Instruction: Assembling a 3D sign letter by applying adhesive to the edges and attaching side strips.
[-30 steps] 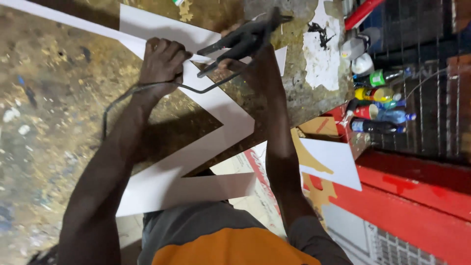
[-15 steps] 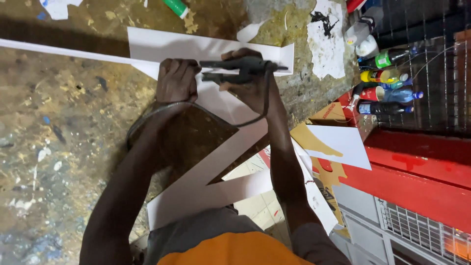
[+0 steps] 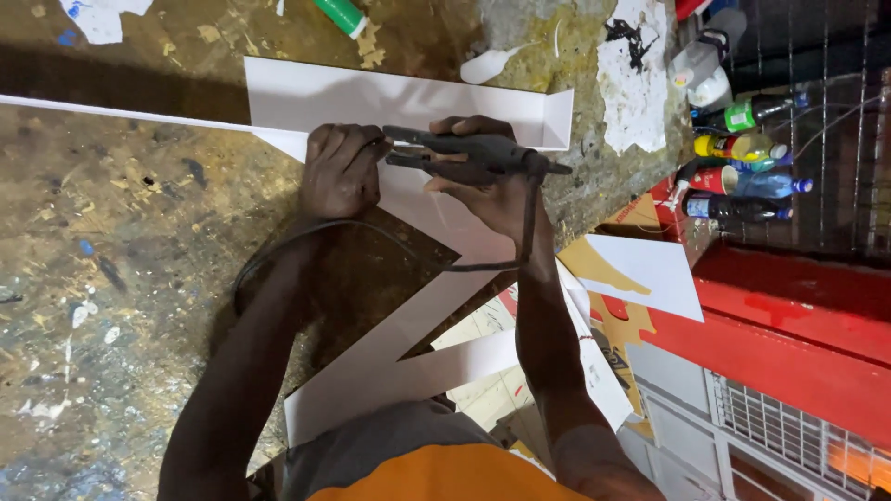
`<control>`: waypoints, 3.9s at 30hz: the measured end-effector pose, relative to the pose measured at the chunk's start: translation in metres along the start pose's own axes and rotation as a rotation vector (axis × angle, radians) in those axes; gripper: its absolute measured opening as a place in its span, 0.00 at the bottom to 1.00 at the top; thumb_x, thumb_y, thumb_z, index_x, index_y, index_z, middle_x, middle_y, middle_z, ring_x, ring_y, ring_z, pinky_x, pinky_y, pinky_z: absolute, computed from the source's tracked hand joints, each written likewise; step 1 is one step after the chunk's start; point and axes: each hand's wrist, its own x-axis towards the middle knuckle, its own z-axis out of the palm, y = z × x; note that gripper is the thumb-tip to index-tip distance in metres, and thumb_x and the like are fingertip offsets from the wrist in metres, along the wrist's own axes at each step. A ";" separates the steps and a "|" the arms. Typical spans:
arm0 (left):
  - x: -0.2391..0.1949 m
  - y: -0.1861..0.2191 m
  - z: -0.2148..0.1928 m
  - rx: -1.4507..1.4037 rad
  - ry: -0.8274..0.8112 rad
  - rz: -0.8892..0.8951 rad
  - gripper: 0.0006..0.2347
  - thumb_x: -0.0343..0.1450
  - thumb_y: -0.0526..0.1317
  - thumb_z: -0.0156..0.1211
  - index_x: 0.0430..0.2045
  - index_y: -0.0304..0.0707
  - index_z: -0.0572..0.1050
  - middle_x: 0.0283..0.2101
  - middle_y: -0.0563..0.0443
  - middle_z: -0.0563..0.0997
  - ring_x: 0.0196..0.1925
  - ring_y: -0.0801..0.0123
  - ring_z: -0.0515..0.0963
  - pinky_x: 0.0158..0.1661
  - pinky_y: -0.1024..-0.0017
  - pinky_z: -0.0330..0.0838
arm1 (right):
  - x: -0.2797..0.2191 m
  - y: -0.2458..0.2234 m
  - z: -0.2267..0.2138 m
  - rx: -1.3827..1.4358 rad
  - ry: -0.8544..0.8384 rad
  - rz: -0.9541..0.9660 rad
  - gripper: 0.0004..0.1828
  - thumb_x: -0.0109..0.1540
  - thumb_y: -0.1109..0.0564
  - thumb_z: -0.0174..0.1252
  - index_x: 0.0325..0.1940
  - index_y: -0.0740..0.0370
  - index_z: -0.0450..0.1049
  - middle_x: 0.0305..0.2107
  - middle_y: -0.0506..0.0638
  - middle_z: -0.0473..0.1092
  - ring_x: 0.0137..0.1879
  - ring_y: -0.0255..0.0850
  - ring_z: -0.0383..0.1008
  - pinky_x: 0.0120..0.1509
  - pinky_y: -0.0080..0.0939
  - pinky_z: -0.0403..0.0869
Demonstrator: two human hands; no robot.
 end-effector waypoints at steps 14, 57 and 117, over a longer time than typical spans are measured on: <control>0.017 0.004 -0.013 0.011 -0.025 0.014 0.13 0.83 0.29 0.50 0.38 0.35 0.86 0.44 0.46 0.87 0.40 0.58 0.82 0.51 0.63 0.70 | 0.008 0.006 0.008 0.222 0.023 0.166 0.38 0.63 0.70 0.80 0.71 0.62 0.67 0.66 0.58 0.74 0.77 0.51 0.76 0.83 0.52 0.79; -0.005 0.001 -0.007 0.111 -0.218 -0.007 0.11 0.75 0.25 0.57 0.47 0.35 0.84 0.51 0.46 0.88 0.50 0.56 0.82 0.60 0.61 0.66 | -0.010 0.023 -0.003 0.557 -0.003 0.163 0.38 0.63 0.74 0.78 0.72 0.56 0.70 0.69 0.57 0.72 0.81 0.45 0.72 0.91 0.54 0.73; -0.009 0.012 -0.007 0.104 -0.410 -0.146 0.31 0.80 0.43 0.56 0.81 0.26 0.67 0.50 0.35 0.78 0.57 0.44 0.72 0.65 0.52 0.59 | 0.024 0.005 -0.005 -0.230 -0.091 -0.162 0.30 0.76 0.41 0.71 0.71 0.56 0.66 0.57 0.51 0.80 0.60 0.48 0.84 0.64 0.48 0.80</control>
